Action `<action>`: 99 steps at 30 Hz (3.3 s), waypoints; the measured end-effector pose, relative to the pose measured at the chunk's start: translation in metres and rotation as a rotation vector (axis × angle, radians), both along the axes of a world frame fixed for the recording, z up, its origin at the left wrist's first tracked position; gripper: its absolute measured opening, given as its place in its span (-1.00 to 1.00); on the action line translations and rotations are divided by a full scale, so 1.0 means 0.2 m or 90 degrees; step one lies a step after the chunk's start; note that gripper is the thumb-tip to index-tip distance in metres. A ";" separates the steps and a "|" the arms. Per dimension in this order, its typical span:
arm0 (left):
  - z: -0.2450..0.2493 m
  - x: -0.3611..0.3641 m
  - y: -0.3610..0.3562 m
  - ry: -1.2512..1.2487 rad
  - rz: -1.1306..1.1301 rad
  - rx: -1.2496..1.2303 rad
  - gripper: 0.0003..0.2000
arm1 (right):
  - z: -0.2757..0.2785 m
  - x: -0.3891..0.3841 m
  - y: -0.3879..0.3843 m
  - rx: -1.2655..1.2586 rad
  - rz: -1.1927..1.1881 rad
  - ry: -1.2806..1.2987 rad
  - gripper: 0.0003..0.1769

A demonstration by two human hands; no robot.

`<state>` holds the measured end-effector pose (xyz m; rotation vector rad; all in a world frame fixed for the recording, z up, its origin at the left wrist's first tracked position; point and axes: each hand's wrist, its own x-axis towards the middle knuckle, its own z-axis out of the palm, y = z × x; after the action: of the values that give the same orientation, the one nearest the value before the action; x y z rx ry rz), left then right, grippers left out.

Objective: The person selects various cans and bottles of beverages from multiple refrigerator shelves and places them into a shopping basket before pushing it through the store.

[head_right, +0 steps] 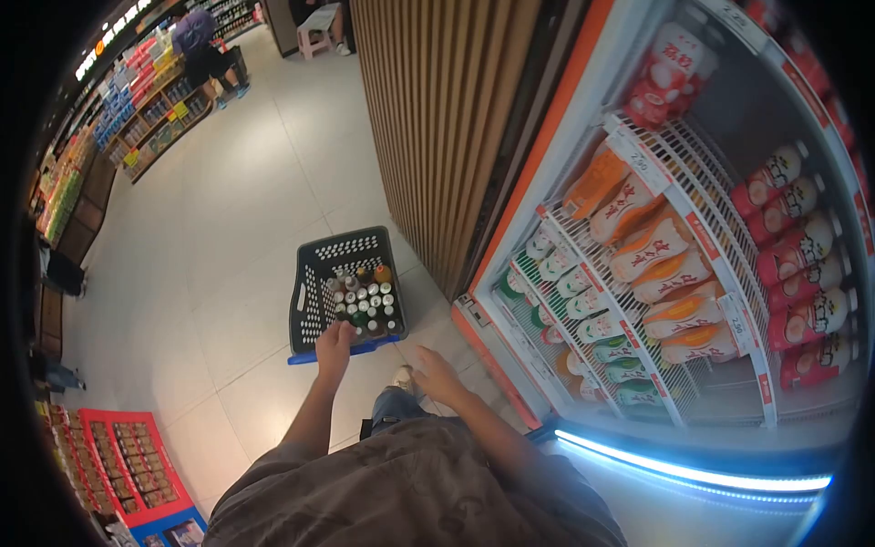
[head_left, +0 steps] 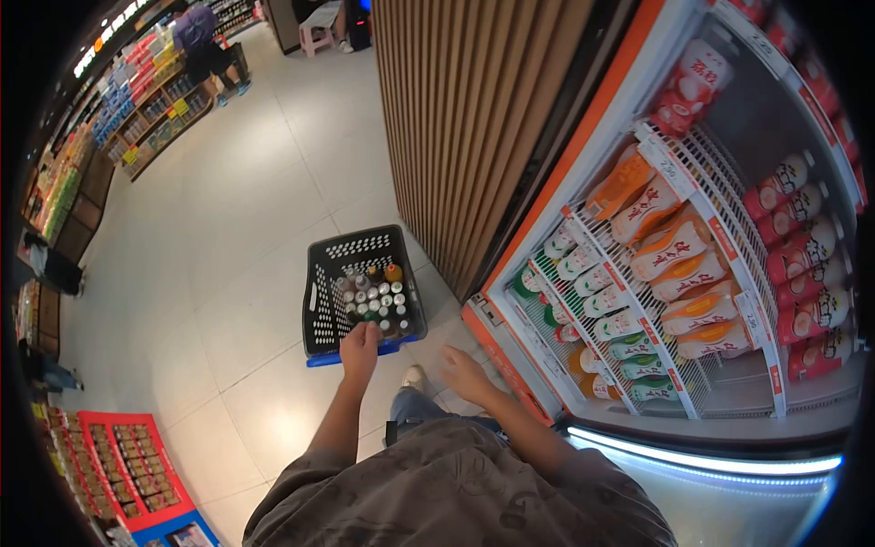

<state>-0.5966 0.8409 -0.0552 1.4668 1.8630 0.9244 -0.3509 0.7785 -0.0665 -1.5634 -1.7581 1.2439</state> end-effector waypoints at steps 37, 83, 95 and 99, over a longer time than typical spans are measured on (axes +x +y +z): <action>0.01 0.64 -0.18 -0.229 -1.209 -0.562 -0.73 | 1.07 -1.04 -1.75 0.147 -1.249 -0.917 -0.78; -0.04 -0.80 0.25 0.129 -0.869 -0.229 -0.59 | 0.86 -0.85 0.64 -0.006 -0.169 -0.966 -0.80; -0.08 -0.78 0.21 0.124 -0.853 -0.140 -0.63 | 0.32 -0.94 0.48 -0.256 0.004 -0.699 -0.67; -0.08 -0.79 0.21 0.115 -0.862 -0.135 -0.62 | 0.07 -1.30 0.16 -0.078 -0.209 -0.602 -0.57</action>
<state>-0.7553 0.8826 -0.0712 2.1408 0.6302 -0.0754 -0.6109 0.8112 -0.0517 -2.6524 -1.7885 0.4504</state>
